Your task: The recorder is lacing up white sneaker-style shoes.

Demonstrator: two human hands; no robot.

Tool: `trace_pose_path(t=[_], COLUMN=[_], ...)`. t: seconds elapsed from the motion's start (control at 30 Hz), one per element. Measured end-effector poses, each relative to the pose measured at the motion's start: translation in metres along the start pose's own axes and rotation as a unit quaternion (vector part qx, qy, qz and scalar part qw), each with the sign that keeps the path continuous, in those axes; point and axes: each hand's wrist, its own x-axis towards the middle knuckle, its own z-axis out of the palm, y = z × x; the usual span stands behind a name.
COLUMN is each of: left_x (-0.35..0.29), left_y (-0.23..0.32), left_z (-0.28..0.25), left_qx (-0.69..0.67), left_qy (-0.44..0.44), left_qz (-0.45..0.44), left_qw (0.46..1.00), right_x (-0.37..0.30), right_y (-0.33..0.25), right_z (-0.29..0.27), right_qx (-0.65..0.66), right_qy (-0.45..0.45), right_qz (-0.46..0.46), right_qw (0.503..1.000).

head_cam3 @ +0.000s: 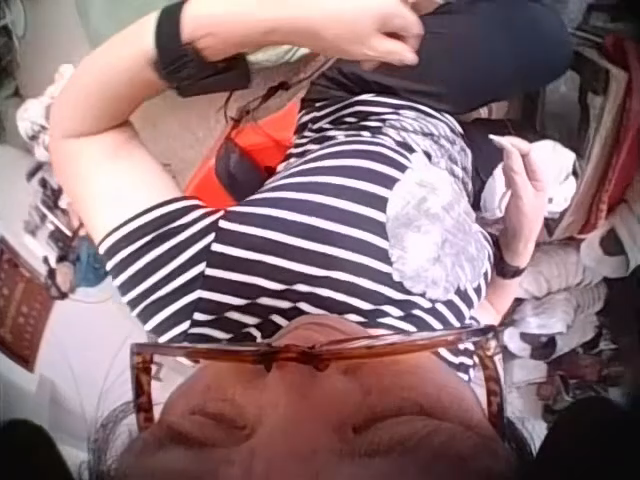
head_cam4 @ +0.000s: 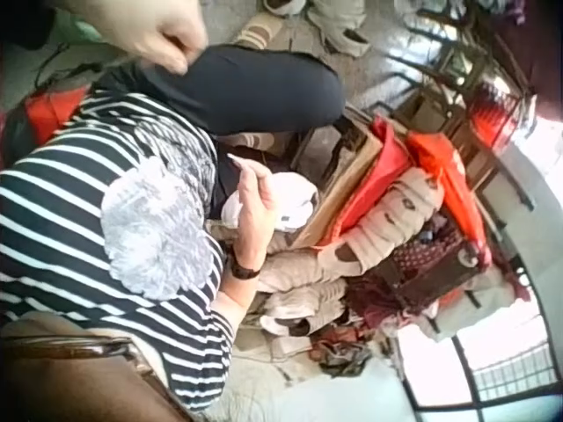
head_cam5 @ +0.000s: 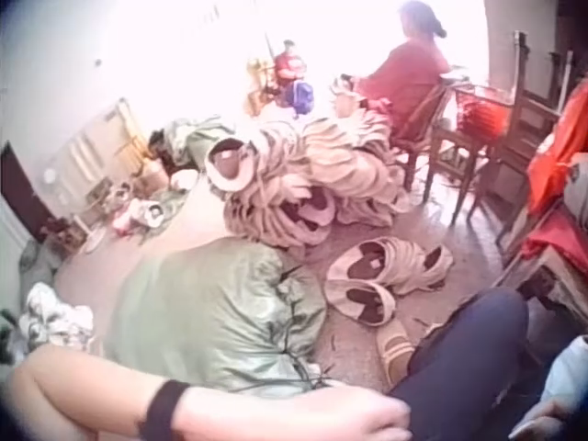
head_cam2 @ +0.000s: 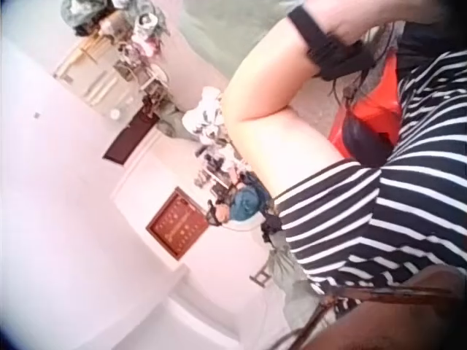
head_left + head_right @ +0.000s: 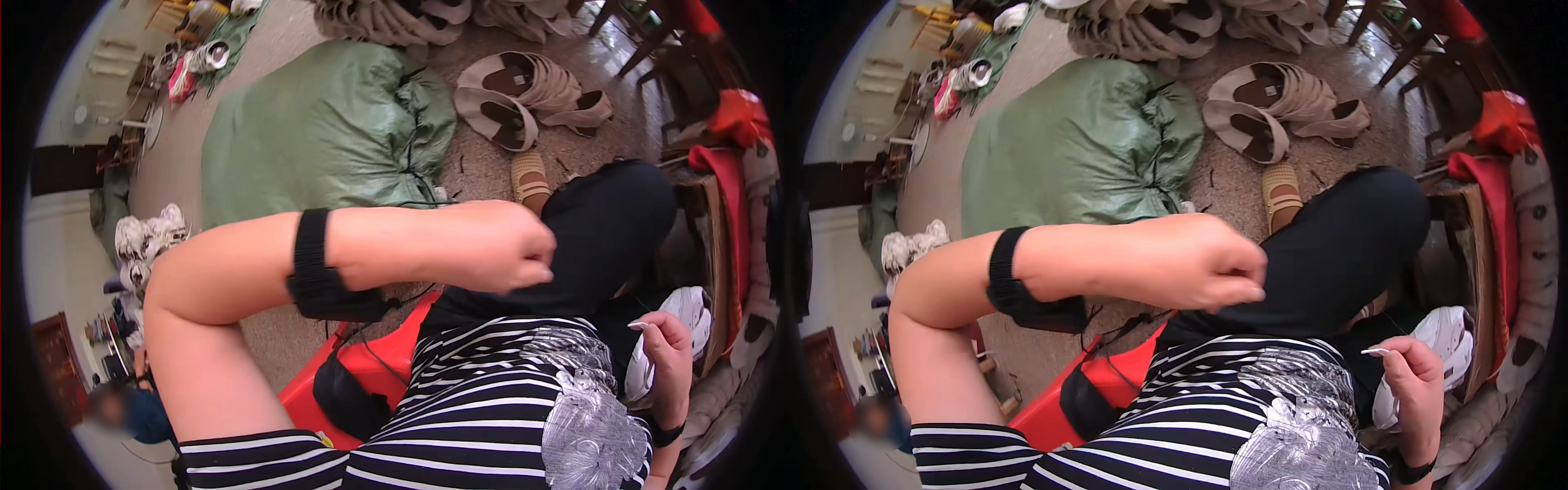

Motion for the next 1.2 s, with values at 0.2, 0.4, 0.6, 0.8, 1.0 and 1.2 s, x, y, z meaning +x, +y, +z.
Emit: trace_pose_path(t=[0.2, 0.4, 0.6, 0.8, 1.0, 1.2], left_x=[-0.093, -0.169, -0.206, -0.213, -0.211, -0.191], left_y=[-0.076, -0.099, -0.084, -0.103, -0.110, -0.113], left_z=[0.022, 0.153, 0.191, 0.208, 0.193, 0.189], left_qx=[-0.109, 0.071, 0.224, 0.183, 0.174, 0.117], left_qy=[-0.139, -0.413, -0.388, -0.428, -0.365, -0.330], left_qz=[-0.213, -0.263, -0.319, -0.368, -0.317, -0.279], left_qw=[0.961, 0.869, 0.835, 0.805, 0.858, 0.894], right_x=[0.004, -0.002, 0.000, 0.007, 0.006, -0.014], right_y=[0.020, 0.026, 0.041, 0.044, 0.047, 0.053], right_z=[-0.001, -0.011, -0.021, -0.021, -0.030, -0.038], right_qx=[0.052, 0.049, 0.060, 0.058, 0.073, 0.108], right_qy=[0.022, 0.049, 0.058, 0.020, 0.021, 0.071], right_qz=[0.015, 0.043, 0.040, 0.032, 0.039, 0.027], right_qw=[0.998, 0.997, 0.996, 0.998, 0.996, 0.991])
